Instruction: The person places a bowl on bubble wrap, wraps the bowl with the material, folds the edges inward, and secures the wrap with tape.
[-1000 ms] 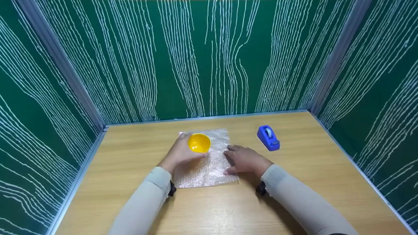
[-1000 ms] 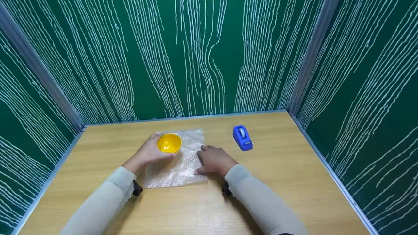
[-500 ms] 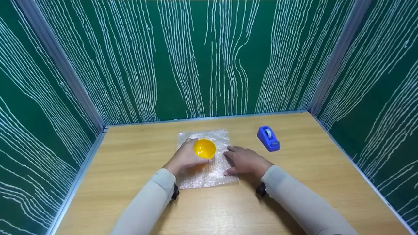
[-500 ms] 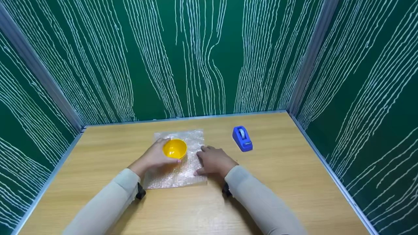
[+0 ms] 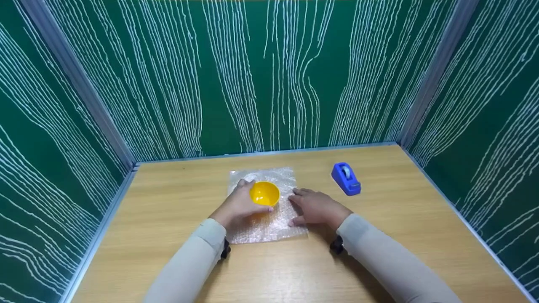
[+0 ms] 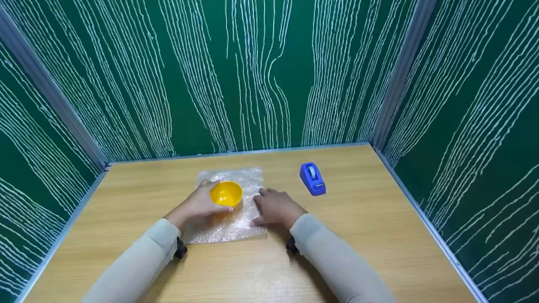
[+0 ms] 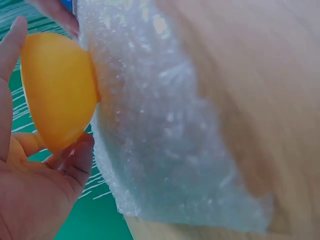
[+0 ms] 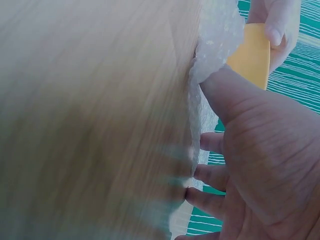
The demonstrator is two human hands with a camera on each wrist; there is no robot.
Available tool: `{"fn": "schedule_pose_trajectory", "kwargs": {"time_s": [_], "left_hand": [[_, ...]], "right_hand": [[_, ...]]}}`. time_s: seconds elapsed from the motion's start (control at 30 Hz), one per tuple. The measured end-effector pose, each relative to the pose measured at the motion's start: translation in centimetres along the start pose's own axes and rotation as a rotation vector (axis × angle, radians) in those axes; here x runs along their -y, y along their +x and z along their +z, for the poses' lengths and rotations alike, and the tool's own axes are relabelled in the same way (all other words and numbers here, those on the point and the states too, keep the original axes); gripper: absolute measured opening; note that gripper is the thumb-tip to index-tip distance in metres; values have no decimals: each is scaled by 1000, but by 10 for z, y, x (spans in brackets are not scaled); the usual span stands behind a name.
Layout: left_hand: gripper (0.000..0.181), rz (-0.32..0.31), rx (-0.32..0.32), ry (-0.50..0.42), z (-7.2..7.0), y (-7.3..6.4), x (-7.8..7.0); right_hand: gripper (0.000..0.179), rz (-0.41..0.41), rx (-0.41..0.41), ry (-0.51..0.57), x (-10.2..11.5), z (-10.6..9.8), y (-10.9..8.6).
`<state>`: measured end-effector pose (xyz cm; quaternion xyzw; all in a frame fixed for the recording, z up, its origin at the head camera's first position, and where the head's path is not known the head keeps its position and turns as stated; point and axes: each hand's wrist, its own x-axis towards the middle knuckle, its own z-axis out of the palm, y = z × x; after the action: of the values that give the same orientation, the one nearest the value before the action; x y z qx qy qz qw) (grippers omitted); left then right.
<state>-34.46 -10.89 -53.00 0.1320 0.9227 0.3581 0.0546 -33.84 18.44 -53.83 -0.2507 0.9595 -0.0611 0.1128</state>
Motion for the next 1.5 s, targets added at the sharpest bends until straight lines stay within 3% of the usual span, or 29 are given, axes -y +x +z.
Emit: {"fn": "schedule_pose_trajectory", "kwargs": {"time_s": [0.4,0.77,1.0,1.17,1.4,1.5], "left_hand": [[95,-49,31,-56,-8,-4,-4],[103,-105,56,-85,-13,-6,-9],[103,-79,57,-43,-13,-5,-10],[105,-93,63,-52,-10,-6,-12],[113,-117,56,-43,-11,-7,-12],[111,-124,56,-50,-13,-7,-13]], "right_hand": [[95,20,1,22,0,1,1],[94,34,12,46,-1,1,1],[89,9,-9,72,0,-4,-3],[78,14,-19,84,4,-11,-10],[43,-147,-75,22,11,-22,-18],[37,-177,-63,16,13,-26,-22]]}}
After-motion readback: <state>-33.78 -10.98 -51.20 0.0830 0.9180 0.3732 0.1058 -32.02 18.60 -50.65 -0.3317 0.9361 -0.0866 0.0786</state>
